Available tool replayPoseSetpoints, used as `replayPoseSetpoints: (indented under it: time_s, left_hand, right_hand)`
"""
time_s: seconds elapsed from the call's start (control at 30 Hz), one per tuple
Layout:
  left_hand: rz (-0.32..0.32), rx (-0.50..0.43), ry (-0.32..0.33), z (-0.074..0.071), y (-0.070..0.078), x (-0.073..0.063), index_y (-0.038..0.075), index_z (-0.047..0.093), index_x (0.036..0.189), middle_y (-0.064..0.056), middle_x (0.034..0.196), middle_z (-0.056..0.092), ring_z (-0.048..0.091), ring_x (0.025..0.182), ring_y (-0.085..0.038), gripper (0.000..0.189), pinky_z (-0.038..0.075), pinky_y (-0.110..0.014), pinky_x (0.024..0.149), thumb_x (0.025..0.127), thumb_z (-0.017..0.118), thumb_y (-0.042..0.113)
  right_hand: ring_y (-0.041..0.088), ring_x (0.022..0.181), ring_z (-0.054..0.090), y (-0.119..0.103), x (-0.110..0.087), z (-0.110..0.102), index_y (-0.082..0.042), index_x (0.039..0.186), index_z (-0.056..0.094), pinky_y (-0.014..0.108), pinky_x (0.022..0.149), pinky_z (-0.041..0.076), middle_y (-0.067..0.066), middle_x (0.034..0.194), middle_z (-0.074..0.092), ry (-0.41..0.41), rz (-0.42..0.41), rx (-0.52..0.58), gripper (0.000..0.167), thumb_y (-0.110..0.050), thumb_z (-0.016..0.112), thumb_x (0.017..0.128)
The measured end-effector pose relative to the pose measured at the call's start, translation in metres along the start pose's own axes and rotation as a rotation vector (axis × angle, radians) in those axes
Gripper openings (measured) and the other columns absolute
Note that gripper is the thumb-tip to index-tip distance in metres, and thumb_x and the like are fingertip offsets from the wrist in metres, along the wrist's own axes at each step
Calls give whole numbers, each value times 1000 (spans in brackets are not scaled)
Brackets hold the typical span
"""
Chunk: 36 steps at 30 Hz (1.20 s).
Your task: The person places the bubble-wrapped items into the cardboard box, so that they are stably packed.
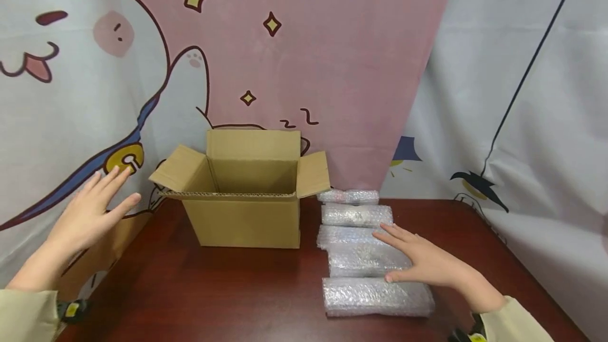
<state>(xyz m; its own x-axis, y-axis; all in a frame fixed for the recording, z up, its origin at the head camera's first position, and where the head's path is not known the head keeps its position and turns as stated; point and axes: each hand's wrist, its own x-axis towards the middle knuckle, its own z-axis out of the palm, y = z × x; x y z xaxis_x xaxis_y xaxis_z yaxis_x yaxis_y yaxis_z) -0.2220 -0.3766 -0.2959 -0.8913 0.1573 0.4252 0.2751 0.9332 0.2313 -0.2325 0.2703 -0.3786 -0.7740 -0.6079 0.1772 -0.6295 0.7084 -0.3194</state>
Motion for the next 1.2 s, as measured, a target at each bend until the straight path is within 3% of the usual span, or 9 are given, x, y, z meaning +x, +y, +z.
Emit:
replayPoseSetpoints:
  time_s: [0.1,0.2,0.3,0.43,0.6,0.83,1.0,1.2]
  left_hand:
    - [59,-37,3,-9,9,12,4,23,154,-30,154,20,6,143,-48,68,0,-57,114,100,51,35]
    - [77,-107,-50,-17,19,25,7,23,155,-29,154,21,7,142,-49,66,-1,-61,112,101,50,33]
    - [74,-185,-158,-23,32,38,13,17,157,-28,155,19,10,141,-51,65,7,-71,105,102,46,33]
    - [36,-209,-314,-28,46,52,21,10,158,-26,156,18,20,137,-53,67,21,-73,97,103,42,40]
    - [-2,-220,-431,-23,55,67,24,9,158,-24,158,15,23,135,-54,70,25,-74,94,101,43,47]
    - [16,-245,-520,-8,56,72,14,17,157,-26,154,25,27,135,-52,77,28,-71,96,97,51,48]
    - [22,-257,-541,-3,56,72,11,19,156,-26,156,17,19,138,-52,79,24,-72,99,96,54,48]
    - [11,-296,-576,4,55,69,10,18,156,-29,156,12,12,139,-52,83,22,-72,99,93,58,46]
  right_hand:
    - [41,133,38,-10,-4,3,-26,147,45,63,93,40,13,152,37,-17,-47,-22,81,-58,72,78]
    - [36,129,45,-18,-5,6,-25,145,48,57,89,46,10,151,40,-46,-79,-44,80,-60,71,77]
    - [35,126,48,-25,-6,11,-23,142,52,55,85,48,10,148,43,-71,-102,-48,80,-62,72,74]
    - [34,123,51,-33,-8,17,-23,138,56,50,86,49,11,142,49,-100,-116,-48,79,-64,72,72]
    - [25,119,55,-36,-8,21,-22,133,61,43,88,50,6,132,58,-128,-108,-31,74,-63,73,73]
    - [19,115,57,-30,-9,25,-23,131,63,41,85,51,-5,126,61,-159,-78,7,73,-62,74,70]
    - [17,116,57,-25,-9,28,-25,128,65,41,87,50,-5,126,61,-184,-54,8,69,-61,75,70]
    - [16,114,58,-22,-10,33,-22,125,67,40,89,49,-5,123,63,-150,-91,-36,66,-56,78,69]
